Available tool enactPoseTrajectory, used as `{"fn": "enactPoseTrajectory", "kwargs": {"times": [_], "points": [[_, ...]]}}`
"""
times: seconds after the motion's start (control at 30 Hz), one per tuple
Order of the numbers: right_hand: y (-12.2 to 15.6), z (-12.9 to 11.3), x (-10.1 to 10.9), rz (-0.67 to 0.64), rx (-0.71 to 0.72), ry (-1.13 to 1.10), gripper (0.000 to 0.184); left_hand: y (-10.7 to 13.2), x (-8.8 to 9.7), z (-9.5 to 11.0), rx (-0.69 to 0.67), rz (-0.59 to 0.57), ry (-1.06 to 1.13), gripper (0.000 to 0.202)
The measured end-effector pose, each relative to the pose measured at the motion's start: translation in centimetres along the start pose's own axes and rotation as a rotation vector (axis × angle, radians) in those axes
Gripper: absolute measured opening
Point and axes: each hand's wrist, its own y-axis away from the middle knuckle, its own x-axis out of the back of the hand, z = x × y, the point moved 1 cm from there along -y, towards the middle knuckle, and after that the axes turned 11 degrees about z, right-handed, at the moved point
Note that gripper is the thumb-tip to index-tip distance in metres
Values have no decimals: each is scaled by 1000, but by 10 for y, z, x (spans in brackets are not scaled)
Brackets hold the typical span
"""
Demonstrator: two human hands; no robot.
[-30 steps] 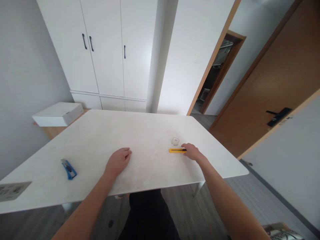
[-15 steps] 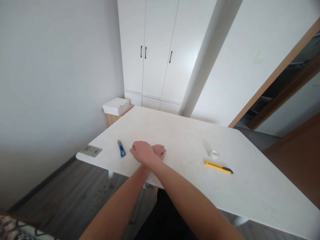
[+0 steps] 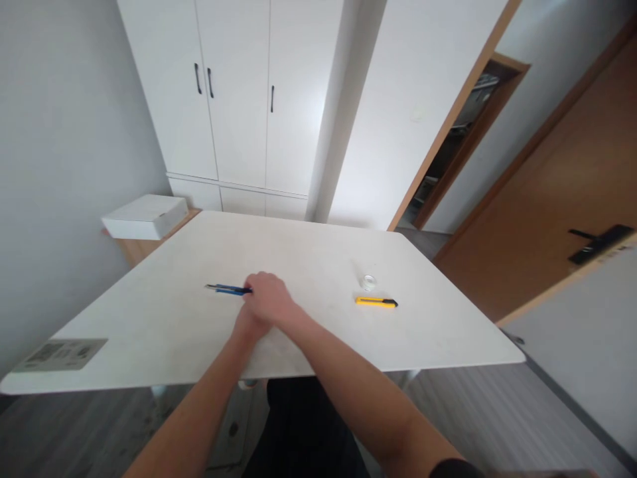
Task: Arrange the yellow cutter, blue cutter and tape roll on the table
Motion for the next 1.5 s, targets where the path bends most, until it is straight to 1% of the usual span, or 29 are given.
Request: {"fn": "enactPoseTrajectory", "kwargs": {"times": [0.07,0.13,0.2,0.23,0.3,0.33,0.4,0.5,0.63,0.67,0.73,0.8,0.87,0.93,1.03,1.13,1.23,1.33,1.5], "points": [[35,67,37,50,-24,18,17,1,3,2,-43,-9,-1,29],[77,134,67,50,-133,79,15,2,7,4,-78,-4,-41,33],[119,191,88,21,-235,133,16,2,9,6,-94,4,-86,35],[138,214,96,13,-280,151,17,2,9,6,-97,4,-97,36],[169,247,106,20,-349,187,20,1,9,7,-102,3,-101,37],[180,258,109,27,-373,197,21,1,8,6,-100,5,-99,38],[194,270,112,44,-403,205,23,1,8,6,-97,7,-91,39],[200,276,111,46,-419,213,25,2,7,4,-106,7,-87,39],[198,273,107,-9,-450,278,27,3,6,2,-115,8,-100,41],[197,269,106,-9,-453,295,29,3,6,2,-115,10,-102,41],[192,258,105,34,-425,291,34,3,6,2,-111,15,-103,41],[179,240,98,98,-338,213,33,3,6,2,-102,18,-103,40],[159,217,84,137,-219,82,27,3,6,3,-94,19,-101,40],[135,192,63,140,-107,-30,24,3,7,3,-90,16,-99,40],[102,162,28,133,27,-76,34,3,7,2,-82,6,-103,39],[89,144,0,169,97,-16,46,3,7,1,-74,0,-104,38],[92,139,-12,223,109,32,48,4,6,-1,-76,-2,-103,38],[97,139,-12,230,114,38,47,4,5,-3,-79,-3,-97,38],[96,141,-12,220,106,45,47,4,6,-4,-74,-10,-108,38]]}}
